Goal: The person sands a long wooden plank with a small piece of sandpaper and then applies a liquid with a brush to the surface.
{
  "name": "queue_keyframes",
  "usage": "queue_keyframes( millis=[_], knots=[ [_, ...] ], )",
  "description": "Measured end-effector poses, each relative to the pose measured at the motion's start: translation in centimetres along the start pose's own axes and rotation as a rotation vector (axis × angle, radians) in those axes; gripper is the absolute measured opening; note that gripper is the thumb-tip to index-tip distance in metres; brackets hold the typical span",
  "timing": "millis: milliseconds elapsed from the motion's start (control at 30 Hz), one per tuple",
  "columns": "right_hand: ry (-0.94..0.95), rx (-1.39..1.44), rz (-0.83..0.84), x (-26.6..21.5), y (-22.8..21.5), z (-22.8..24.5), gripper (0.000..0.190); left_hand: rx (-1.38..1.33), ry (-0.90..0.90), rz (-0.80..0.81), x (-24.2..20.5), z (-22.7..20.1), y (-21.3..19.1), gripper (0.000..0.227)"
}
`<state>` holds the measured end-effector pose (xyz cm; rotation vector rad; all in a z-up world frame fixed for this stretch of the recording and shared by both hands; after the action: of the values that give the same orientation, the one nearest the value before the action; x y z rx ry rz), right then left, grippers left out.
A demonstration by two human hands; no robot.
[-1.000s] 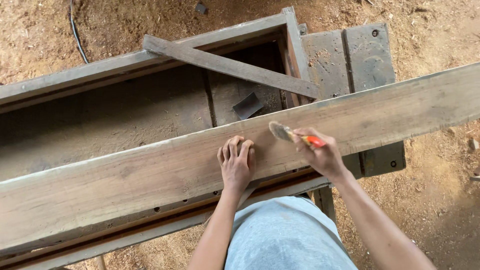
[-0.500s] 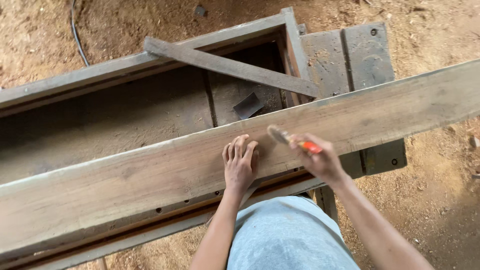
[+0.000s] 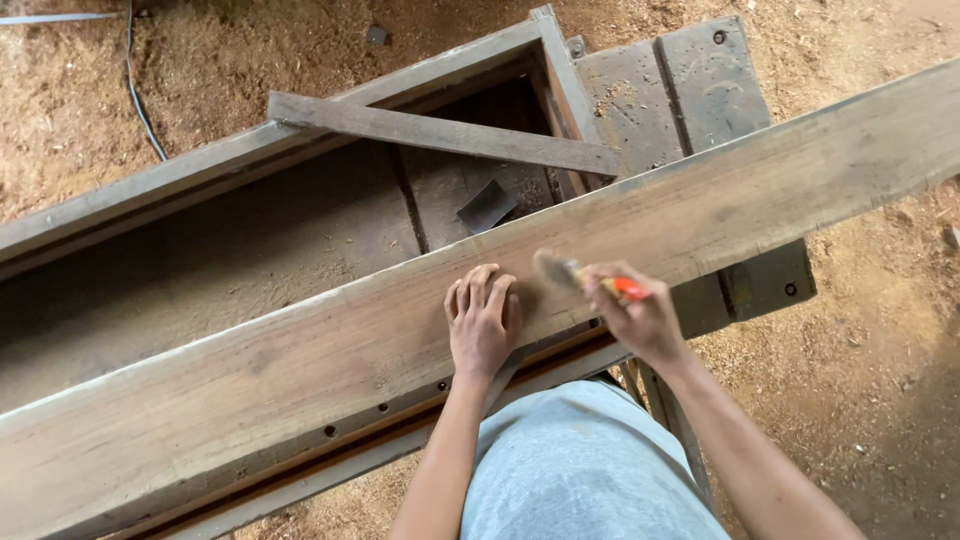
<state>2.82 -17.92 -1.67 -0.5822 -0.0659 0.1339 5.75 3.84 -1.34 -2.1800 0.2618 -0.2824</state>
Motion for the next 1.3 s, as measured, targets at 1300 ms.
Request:
queue_keyframes(
  millis=[1300],
  knots=[
    [0.176, -0.012, -0.132, -3.5, -0.4, 1.1, 0.020, 0.027, 0.135, 0.080, -0.3, 1.2, 4.8, 0.028]
  ],
)
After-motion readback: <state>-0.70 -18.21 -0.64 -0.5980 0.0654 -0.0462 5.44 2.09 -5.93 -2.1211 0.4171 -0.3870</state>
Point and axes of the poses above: each hand's wrist, its own x-axis towards the middle knuckle, its own y-axis out of the palm, z = x × y, the point moved 1 cm from there along x, towards the middle knuckle, and after that the axes turned 7 degrees about z, right-handed, at the moved point
